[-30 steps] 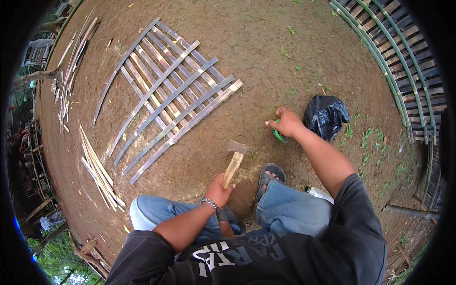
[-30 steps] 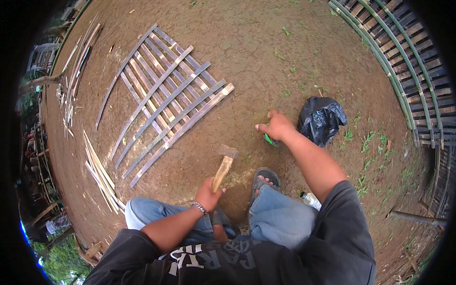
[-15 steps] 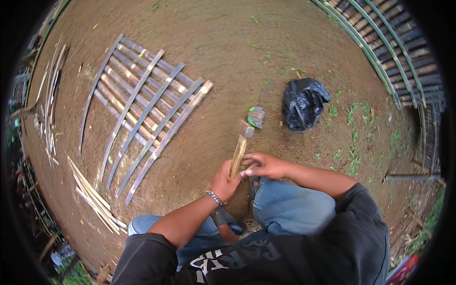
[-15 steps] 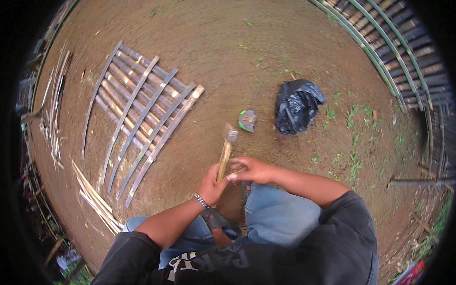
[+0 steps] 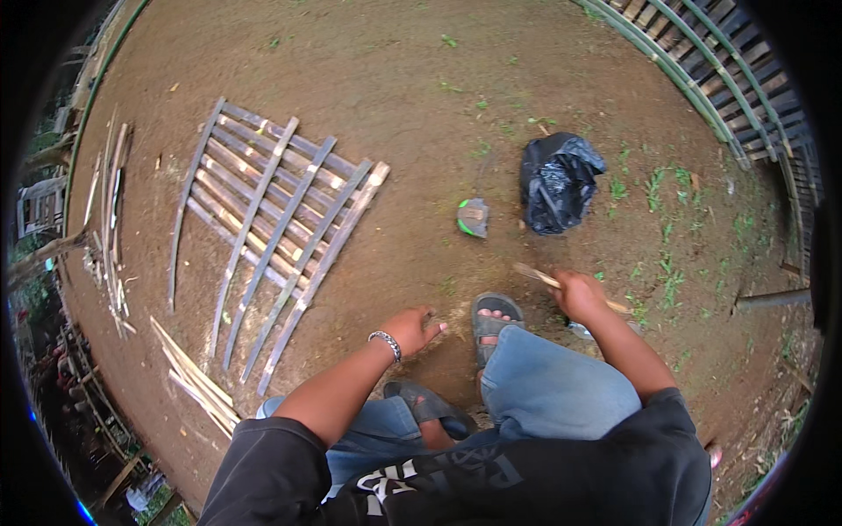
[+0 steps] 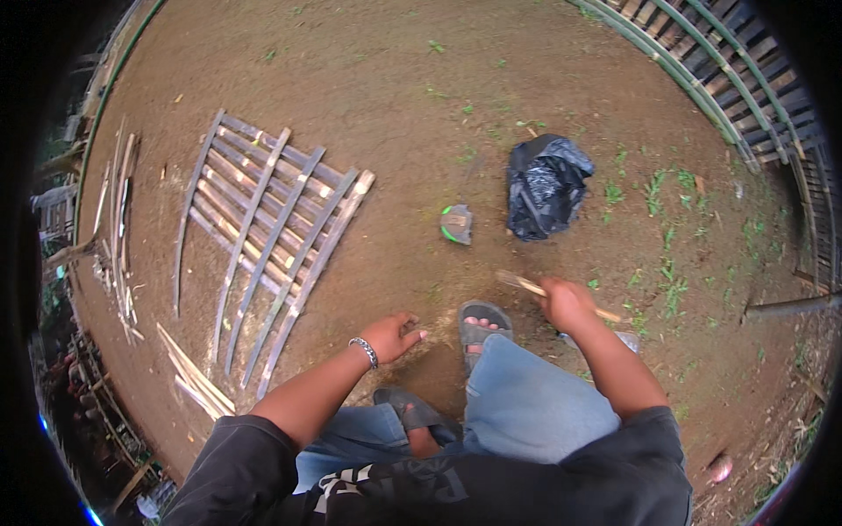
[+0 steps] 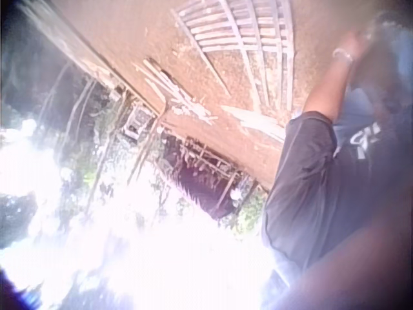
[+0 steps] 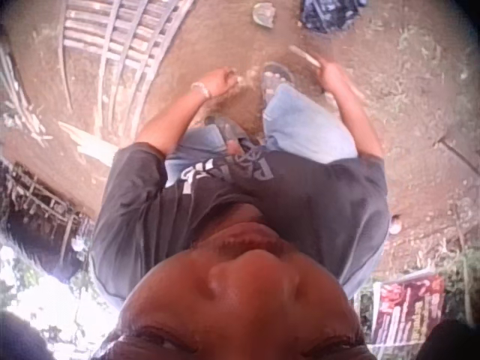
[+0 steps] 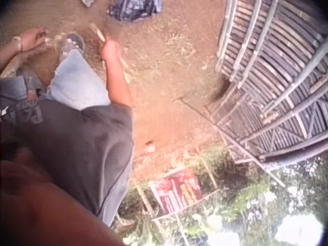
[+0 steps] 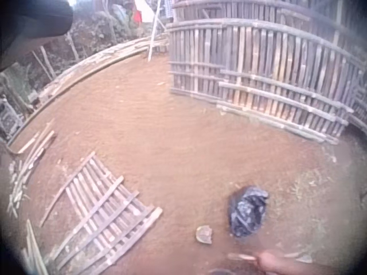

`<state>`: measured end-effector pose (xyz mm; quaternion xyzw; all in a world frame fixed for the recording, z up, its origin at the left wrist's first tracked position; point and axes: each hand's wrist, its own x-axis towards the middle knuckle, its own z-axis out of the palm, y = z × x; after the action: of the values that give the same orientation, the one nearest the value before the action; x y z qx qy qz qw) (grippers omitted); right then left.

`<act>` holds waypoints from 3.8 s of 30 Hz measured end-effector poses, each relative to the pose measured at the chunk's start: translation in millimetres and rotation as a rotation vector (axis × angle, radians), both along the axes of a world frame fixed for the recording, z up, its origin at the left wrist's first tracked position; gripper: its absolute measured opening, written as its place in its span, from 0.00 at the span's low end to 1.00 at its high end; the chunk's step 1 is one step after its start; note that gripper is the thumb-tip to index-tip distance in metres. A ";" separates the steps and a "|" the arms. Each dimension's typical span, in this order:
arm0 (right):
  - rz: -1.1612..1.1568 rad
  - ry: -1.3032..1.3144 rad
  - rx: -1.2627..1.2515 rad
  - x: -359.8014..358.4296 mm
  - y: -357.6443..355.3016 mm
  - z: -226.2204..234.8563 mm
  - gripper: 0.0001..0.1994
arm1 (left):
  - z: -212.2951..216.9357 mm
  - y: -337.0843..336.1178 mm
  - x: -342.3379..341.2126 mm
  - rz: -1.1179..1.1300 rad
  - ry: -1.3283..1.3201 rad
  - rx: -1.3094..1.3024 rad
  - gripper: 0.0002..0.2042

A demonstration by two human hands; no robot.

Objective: The person assembles a bamboo lattice structure on the ground by placing thin bamboo strips across a frame and securing them with nails using a hammer. The person retrieves nails from a black plastic bag and hammers them into the intersections of the bamboo strips.

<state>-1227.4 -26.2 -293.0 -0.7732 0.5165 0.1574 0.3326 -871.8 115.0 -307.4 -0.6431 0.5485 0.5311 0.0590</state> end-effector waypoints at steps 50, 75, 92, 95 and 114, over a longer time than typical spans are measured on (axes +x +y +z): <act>-0.660 -0.434 0.069 16.7 -191.3 -98.0 0.10 | -26.2 34.1 24.4 0.403 0.045 0.105 0.26; -0.885 -1.183 0.707 50.1 -125.8 1.2 0.05 | 34.7 -26.7 -19.9 0.580 0.283 -0.269 0.17; -0.719 -1.089 0.966 186.3 -53.4 68.5 0.09 | 78.0 -93.6 -47.4 1.292 0.725 -0.710 0.08; -0.658 -1.090 0.979 188.3 -52.1 71.7 0.09 | 83.5 -91.5 -44.5 1.393 0.876 -0.597 0.08; -0.601 -1.111 0.964 183.8 -39.9 64.8 0.09 | 83.6 -80.2 -47.4 1.441 0.865 -0.508 0.09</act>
<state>-1043.6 -66.1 -228.1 -0.3368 0.3367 -0.1416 0.8678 -919.2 34.8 -223.8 -0.5690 0.0847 0.4982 -0.6488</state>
